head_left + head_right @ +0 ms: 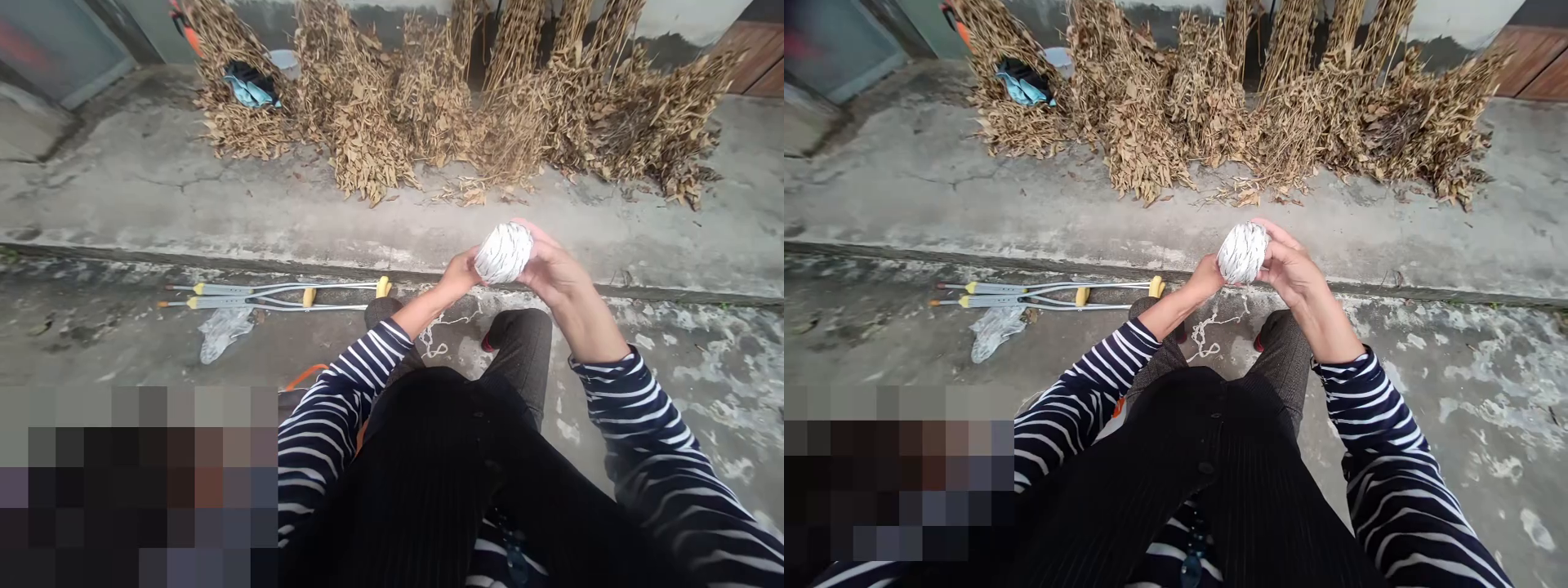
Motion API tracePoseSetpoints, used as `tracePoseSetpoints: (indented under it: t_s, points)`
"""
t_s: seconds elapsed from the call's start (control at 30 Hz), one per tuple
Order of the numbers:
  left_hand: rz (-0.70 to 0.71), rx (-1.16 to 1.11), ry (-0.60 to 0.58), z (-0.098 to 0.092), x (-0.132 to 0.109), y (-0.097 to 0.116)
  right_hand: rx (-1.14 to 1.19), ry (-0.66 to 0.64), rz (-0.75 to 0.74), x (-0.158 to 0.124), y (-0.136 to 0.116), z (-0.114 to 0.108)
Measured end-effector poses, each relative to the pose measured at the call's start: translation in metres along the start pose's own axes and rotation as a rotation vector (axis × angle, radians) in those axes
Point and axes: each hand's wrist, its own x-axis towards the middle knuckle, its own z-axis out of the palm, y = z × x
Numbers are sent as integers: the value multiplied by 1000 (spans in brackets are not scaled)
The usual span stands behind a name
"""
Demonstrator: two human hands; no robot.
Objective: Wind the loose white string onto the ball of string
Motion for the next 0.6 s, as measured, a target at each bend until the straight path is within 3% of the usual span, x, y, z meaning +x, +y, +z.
tracePoseSetpoints:
  t_s: [0.13, 0.27, 0.37, 0.47, 0.6]
  points:
    - [137, 154, 102, -8, -4, 10, -44, -78, 27, -3, 1, -2]
    - [213, 230, 160, -22, 0, 17, 3, -65, 36, -2, 7, -6]
    - [270, 216, 65, -23, 6, 11, 25, -47, 53, -1, 8, -6]
    - [141, 158, -64, -14, 7, -2, 28, -47, 55, -2, 5, -4]
    - [42, 75, -111, -4, -5, -13, 22, 6, 28, -1, 1, -6]
